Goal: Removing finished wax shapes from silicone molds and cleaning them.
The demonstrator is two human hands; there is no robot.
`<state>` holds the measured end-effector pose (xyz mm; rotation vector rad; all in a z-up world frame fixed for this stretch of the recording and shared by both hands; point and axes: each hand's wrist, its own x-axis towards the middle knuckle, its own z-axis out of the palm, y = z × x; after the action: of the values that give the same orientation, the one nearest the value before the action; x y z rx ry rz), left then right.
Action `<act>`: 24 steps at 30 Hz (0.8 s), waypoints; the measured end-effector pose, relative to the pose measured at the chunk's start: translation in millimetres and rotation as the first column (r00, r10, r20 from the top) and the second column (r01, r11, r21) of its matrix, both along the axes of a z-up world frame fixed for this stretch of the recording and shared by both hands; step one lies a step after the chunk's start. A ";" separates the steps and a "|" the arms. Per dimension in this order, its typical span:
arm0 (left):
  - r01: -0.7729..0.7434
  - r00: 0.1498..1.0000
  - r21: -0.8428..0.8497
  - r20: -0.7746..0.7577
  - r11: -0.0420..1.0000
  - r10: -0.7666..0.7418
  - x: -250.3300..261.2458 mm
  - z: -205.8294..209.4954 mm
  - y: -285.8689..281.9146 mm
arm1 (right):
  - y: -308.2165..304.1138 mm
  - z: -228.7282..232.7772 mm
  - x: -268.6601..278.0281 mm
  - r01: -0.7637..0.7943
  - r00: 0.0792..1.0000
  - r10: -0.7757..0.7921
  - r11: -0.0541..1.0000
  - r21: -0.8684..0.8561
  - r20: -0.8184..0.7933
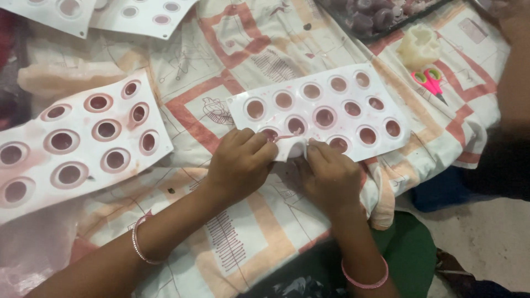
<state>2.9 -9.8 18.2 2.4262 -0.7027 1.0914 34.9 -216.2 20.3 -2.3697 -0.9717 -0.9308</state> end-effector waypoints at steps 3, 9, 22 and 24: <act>-0.001 1.000 -0.010 0.005 1.000 0.001 -5.5 0.4 -4.1 | -1.2 1.7 -6.4 0.034 0.999 -0.034 0.999 -0.030 0.010; -0.004 0.999 -0.060 0.054 0.998 0.008 -8.6 1.0 -12.5 | 2.0 9.2 -10.0 0.046 0.998 -0.045 0.999 -0.008 0.042; -0.015 0.987 -0.099 0.155 0.995 0.031 -15.3 -3.0 -17.5 | 6.1 5.5 -7.3 0.065 0.997 -0.065 0.998 0.007 0.044; -0.009 0.986 -0.104 0.163 0.995 0.026 -15.7 -1.8 -17.6 | 5.9 6.9 -9.1 0.067 0.997 -0.068 0.998 0.015 0.023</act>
<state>-12.8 -27.4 16.4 2.2785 -0.6595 1.3133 25.8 -210.3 27.3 -2.3985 -0.8958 -0.9887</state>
